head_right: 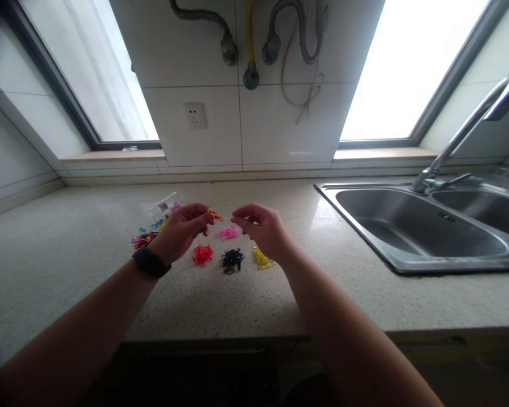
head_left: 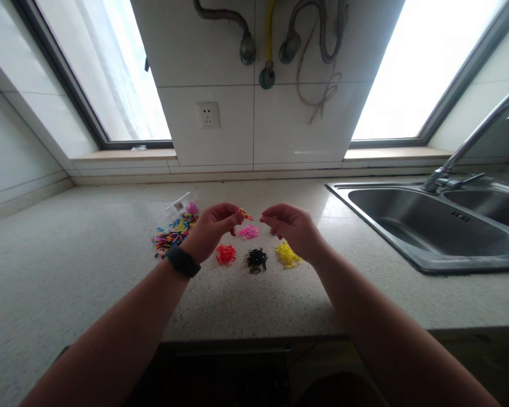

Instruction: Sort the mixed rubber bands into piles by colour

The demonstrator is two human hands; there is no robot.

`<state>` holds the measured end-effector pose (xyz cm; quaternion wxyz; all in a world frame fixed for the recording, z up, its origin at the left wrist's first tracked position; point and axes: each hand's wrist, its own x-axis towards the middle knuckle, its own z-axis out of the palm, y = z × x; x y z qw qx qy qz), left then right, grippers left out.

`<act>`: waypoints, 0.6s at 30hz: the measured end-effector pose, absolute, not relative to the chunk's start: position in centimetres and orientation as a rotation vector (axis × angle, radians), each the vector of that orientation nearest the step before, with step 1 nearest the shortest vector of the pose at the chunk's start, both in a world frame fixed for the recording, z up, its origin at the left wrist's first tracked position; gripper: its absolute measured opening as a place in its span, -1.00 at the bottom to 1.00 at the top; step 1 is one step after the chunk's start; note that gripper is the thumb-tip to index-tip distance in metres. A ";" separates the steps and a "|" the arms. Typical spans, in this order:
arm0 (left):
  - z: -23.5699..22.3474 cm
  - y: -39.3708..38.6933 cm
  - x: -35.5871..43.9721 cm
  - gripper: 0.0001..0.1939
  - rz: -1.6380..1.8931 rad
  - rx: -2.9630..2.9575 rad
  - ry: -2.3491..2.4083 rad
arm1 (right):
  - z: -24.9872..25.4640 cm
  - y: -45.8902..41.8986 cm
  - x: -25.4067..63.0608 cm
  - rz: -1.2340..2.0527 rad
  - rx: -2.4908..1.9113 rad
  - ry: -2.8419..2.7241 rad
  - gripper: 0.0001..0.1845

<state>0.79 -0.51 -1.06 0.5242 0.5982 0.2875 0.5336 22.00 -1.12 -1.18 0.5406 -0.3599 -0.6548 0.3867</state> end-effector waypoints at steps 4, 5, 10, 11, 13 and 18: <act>-0.9 -0.6 0.8 -0.83 1.292 1.409 0.710 | -0.8 -1.3 22.2 0.957 -0.839 -1.521 -0.81; -0.8 -0.6 0.8 -0.83 1.295 1.406 0.709 | -0.8 -1.3 22.2 0.958 -0.830 -1.520 -0.82; -0.6 -0.7 0.7 -0.84 1.314 1.401 0.709 | -0.6 -1.4 22.3 0.938 -0.804 -1.504 -0.81; -0.6 -0.7 0.7 -0.84 1.319 1.399 0.713 | -0.6 -1.4 22.3 0.932 -0.809 -1.504 -0.81; -0.6 -0.7 0.7 -0.84 1.326 1.394 0.718 | -0.5 -1.5 22.3 0.919 -0.817 -1.510 -0.82; -0.6 -0.7 0.6 -0.84 1.326 1.367 0.707 | -0.4 -1.7 22.4 0.896 -0.830 -1.531 -0.87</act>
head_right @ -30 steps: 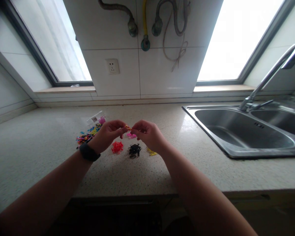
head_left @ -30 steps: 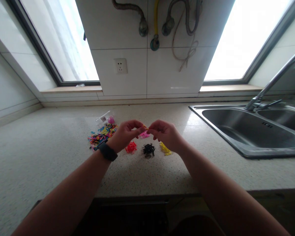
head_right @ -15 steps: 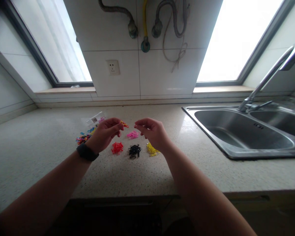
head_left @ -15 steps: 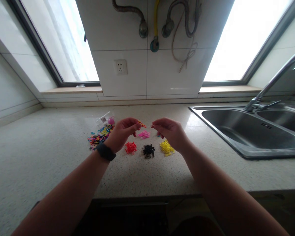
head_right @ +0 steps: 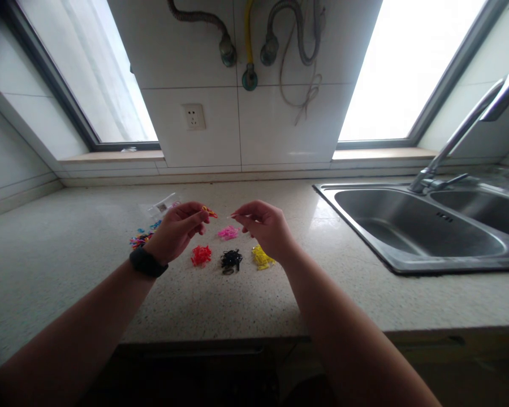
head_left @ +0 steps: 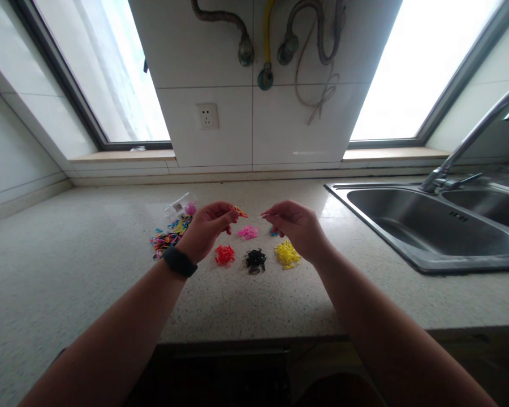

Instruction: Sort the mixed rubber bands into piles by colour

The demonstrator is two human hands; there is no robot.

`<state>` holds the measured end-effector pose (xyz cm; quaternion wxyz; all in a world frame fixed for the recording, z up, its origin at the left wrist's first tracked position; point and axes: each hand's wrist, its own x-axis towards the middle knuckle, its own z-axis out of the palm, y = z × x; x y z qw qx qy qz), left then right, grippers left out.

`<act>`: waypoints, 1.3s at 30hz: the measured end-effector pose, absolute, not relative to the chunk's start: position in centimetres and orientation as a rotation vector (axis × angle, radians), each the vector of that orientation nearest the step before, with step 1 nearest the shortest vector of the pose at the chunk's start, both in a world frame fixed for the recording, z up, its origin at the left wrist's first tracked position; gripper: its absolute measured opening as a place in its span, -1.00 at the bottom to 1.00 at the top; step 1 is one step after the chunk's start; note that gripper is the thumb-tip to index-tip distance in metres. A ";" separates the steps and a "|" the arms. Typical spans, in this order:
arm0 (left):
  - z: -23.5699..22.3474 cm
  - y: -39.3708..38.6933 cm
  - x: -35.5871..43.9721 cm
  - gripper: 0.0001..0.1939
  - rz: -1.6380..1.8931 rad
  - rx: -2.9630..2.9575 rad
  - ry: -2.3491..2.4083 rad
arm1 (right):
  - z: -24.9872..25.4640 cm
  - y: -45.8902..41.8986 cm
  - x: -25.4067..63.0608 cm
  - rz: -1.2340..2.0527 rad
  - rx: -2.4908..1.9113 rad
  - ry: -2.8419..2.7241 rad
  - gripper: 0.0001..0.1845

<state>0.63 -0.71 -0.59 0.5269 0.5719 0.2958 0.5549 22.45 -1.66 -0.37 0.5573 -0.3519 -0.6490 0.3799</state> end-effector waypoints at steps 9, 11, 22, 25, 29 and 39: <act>-0.6 -0.7 0.6 -0.84 1.329 1.362 0.724 | -0.2 -1.8 22.4 0.945 -0.808 -1.509 -0.89; -0.6 -0.7 0.6 -0.85 1.326 1.363 0.717 | -0.1 -1.9 22.4 0.953 -0.807 -1.509 -0.88; -0.4 -0.8 0.6 -0.85 1.340 1.332 0.692 | -0.2 -1.8 22.4 0.966 -0.815 -1.460 -0.84; -0.4 -0.8 0.5 -0.85 1.341 1.339 0.700 | -0.3 -1.7 22.6 0.978 -0.813 -1.469 -0.85; -0.3 -0.8 0.5 -0.85 1.341 1.333 0.710 | -0.4 -1.7 22.7 0.993 -0.797 -1.479 -0.88; -0.3 -0.8 0.6 -0.85 1.330 1.328 0.694 | -0.4 -1.7 22.7 1.002 -0.783 -1.478 -0.86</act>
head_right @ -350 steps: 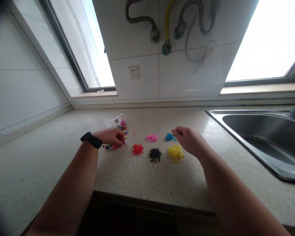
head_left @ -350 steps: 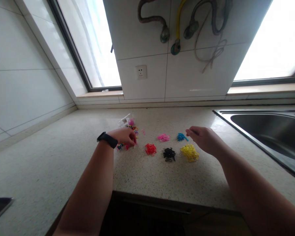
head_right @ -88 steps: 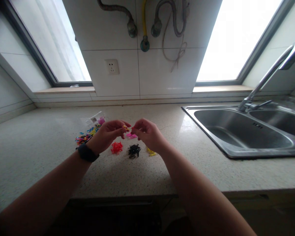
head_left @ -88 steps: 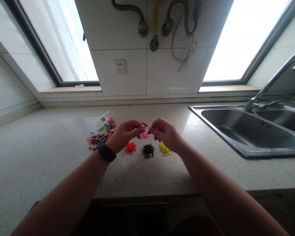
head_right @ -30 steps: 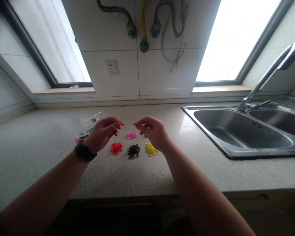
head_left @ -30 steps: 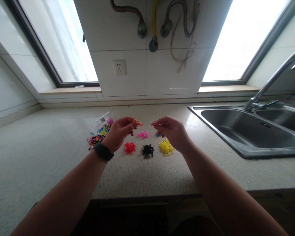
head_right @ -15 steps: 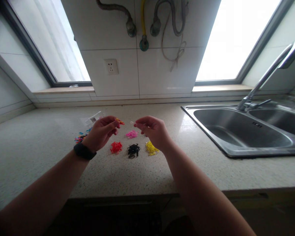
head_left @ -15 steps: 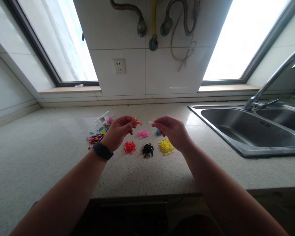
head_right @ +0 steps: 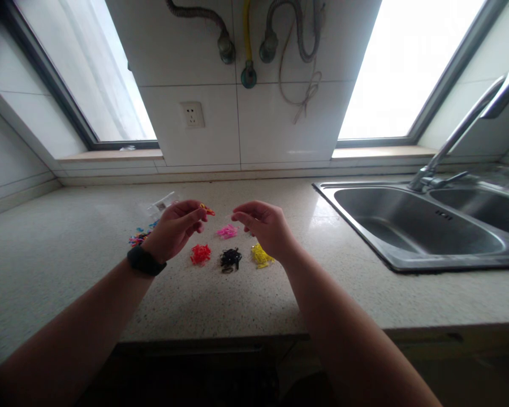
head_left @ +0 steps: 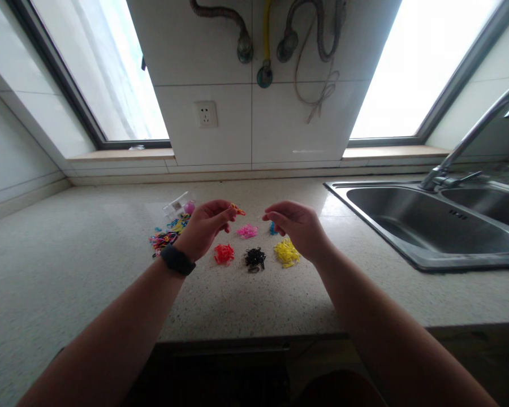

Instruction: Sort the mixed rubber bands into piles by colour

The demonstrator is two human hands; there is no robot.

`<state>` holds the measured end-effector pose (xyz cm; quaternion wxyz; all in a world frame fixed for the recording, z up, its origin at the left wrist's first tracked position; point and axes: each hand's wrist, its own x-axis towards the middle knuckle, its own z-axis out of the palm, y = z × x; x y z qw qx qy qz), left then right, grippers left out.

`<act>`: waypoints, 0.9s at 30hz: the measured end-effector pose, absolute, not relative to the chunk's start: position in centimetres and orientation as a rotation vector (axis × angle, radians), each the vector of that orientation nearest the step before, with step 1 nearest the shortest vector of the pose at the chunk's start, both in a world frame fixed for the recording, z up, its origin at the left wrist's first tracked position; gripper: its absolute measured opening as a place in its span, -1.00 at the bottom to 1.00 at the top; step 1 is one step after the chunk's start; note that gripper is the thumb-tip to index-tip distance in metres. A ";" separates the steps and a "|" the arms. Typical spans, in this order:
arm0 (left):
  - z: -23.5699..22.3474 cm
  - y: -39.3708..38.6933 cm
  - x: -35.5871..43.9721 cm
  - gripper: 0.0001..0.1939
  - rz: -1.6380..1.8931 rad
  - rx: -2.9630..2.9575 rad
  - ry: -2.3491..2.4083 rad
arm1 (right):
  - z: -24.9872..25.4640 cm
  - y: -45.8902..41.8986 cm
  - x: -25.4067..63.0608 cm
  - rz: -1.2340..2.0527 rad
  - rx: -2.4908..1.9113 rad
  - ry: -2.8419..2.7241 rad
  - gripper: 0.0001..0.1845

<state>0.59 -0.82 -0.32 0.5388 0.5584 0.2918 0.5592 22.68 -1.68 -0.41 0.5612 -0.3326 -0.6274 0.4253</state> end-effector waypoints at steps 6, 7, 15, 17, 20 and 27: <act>-0.6 -0.7 0.5 -0.85 1.300 1.331 0.682 | -0.7 -1.5 22.5 0.985 -0.788 -1.518 -0.85; -0.6 -0.6 0.5 -0.85 1.296 1.331 0.682 | -0.8 -1.4 22.4 0.979 -0.793 -1.530 -0.84; -0.9 -0.3 0.4 -0.84 1.288 1.345 0.691 | -2.2 0.0 22.3 0.560 -0.941 -1.782 -0.83; -1.0 -0.2 0.4 -0.83 1.268 1.370 0.705 | -2.5 0.4 22.3 0.299 -1.041 -1.951 -0.88; -1.2 -0.1 0.5 -0.83 1.231 1.412 0.727 | -3.1 1.2 22.3 0.103 -1.174 -2.103 -0.90; -1.4 0.1 0.7 -0.80 1.148 1.463 0.776 | -3.5 2.1 22.1 0.028 -1.410 -2.195 -0.85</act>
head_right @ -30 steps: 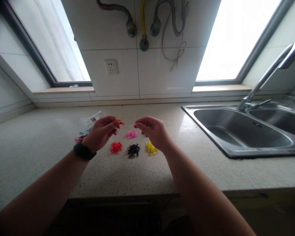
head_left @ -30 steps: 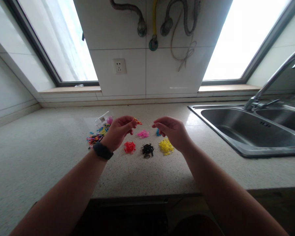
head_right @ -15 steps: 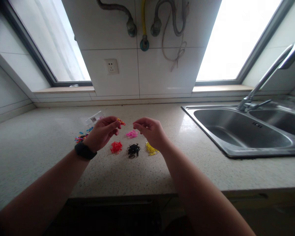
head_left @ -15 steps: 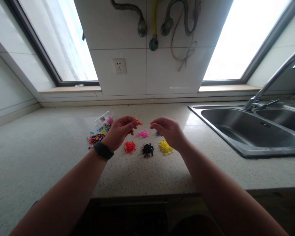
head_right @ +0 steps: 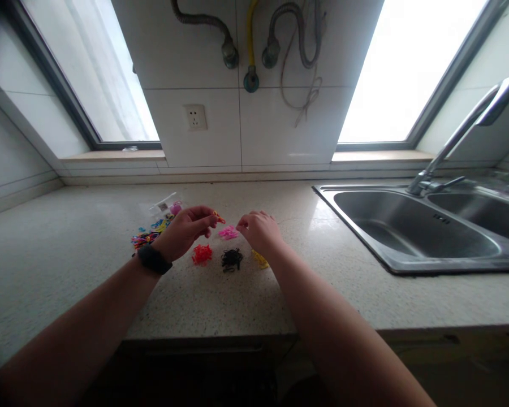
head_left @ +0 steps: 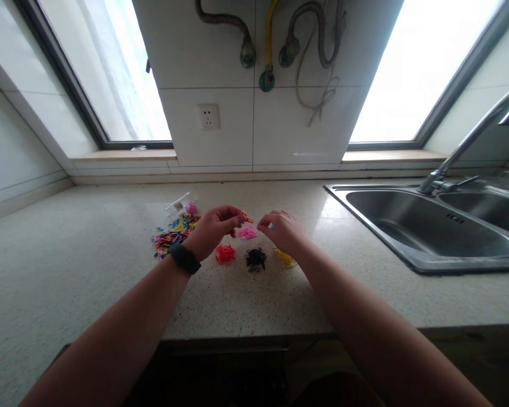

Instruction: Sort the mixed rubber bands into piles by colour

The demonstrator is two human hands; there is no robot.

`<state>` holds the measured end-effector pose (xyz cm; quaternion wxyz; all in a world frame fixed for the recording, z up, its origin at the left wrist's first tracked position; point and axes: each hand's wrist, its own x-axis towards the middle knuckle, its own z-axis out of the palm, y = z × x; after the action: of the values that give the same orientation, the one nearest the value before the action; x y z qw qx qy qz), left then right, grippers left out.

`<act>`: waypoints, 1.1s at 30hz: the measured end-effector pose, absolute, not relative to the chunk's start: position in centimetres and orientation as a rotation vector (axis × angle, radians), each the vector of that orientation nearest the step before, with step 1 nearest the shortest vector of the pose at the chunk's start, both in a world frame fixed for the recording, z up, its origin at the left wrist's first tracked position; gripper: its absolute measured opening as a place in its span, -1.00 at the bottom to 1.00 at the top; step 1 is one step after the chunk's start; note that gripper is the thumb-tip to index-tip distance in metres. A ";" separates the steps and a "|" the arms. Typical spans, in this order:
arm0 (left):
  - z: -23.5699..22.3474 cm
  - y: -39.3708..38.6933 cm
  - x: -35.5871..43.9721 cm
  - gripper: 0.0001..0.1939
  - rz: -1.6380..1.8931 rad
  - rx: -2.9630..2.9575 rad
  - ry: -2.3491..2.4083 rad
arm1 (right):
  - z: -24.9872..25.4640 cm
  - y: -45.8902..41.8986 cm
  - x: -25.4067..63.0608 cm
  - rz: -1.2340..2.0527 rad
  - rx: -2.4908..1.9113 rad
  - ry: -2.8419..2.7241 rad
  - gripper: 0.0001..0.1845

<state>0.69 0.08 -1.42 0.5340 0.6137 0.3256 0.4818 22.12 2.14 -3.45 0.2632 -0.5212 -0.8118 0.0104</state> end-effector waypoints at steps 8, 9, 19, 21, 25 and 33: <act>-1.4 0.0 1.0 -0.77 1.112 1.484 0.816 | -3.6 1.9 21.6 -0.014 -1.417 -2.243 -0.86; -1.4 -0.1 1.1 -0.78 1.108 1.491 0.817 | -3.6 1.9 21.6 0.006 -1.388 -2.226 -0.86; -1.2 -0.2 1.1 -0.76 1.082 1.576 0.855 | -2.7 1.0 21.0 0.466 -1.047 -1.904 -0.76; -1.2 -0.2 1.1 -0.77 1.093 1.594 0.865 | -2.5 0.7 20.9 0.508 -0.997 -1.906 -0.77; -1.3 -0.1 1.1 -0.78 1.100 1.621 0.862 | -2.2 0.4 20.9 0.506 -0.915 -1.921 -0.83; -1.3 -0.1 1.0 -0.78 1.067 1.693 0.882 | -2.2 0.3 21.0 0.513 -0.898 -1.920 -0.89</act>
<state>1.00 -0.09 -1.33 0.4594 0.6876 0.3582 0.4334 20.96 0.33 -2.17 0.4623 -0.3653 -0.7806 0.2084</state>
